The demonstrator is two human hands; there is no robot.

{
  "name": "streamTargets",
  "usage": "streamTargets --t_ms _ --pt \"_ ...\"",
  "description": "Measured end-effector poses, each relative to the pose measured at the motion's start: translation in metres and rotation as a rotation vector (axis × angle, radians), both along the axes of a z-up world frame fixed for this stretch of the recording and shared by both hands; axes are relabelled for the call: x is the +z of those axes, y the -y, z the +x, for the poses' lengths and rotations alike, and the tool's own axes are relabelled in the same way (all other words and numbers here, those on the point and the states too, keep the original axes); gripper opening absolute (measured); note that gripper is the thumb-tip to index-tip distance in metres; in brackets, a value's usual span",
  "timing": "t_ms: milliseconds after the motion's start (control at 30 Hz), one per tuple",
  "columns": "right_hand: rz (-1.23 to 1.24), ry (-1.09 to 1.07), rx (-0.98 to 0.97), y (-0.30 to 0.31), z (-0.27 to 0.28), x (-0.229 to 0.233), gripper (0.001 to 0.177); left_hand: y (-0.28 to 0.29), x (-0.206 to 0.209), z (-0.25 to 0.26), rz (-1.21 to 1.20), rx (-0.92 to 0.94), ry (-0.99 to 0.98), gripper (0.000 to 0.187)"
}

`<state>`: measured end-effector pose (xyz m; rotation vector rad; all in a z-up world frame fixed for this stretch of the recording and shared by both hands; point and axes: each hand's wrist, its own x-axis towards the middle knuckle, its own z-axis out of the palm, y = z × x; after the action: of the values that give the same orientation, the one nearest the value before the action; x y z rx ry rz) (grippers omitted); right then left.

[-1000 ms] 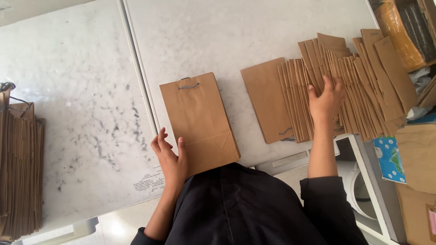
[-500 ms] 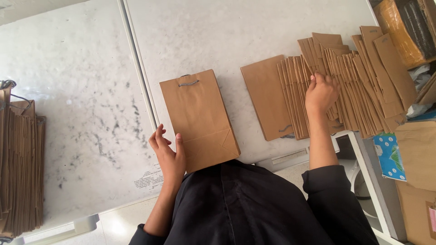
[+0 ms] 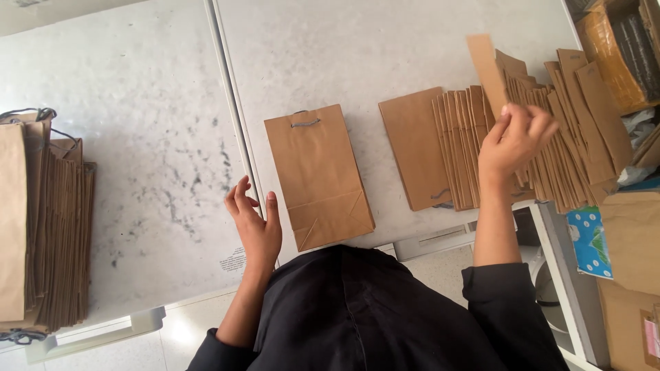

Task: The person repeatedly picks up flat brown paper bags from a pile on the right and places them onto a growing stack on the left. They occasionally adjust the alignment of the stack and move completed stacks aside to make room for new ones.

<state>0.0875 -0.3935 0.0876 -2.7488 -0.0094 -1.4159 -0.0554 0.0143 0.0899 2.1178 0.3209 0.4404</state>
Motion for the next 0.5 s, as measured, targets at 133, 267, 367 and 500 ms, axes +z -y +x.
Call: streamTargets --t_ms 133,267,367,500 --pt "0.079 0.142 0.177 -0.043 -0.014 0.061 0.014 -0.011 0.011 -0.003 -0.099 -0.012 -0.045 0.050" --pt "0.167 0.168 0.395 -0.084 -0.053 0.096 0.017 -0.031 0.015 -0.003 -0.656 -0.131 -0.151 0.046" --pt "0.428 0.091 0.699 -0.115 -0.079 0.097 0.020 -0.036 0.034 -0.004 -1.516 -0.352 -0.231 0.059" --pt "0.878 0.043 1.411 -0.144 -0.077 0.066 0.010 -0.008 0.055 -0.016 -1.504 -0.734 -0.359 0.077"
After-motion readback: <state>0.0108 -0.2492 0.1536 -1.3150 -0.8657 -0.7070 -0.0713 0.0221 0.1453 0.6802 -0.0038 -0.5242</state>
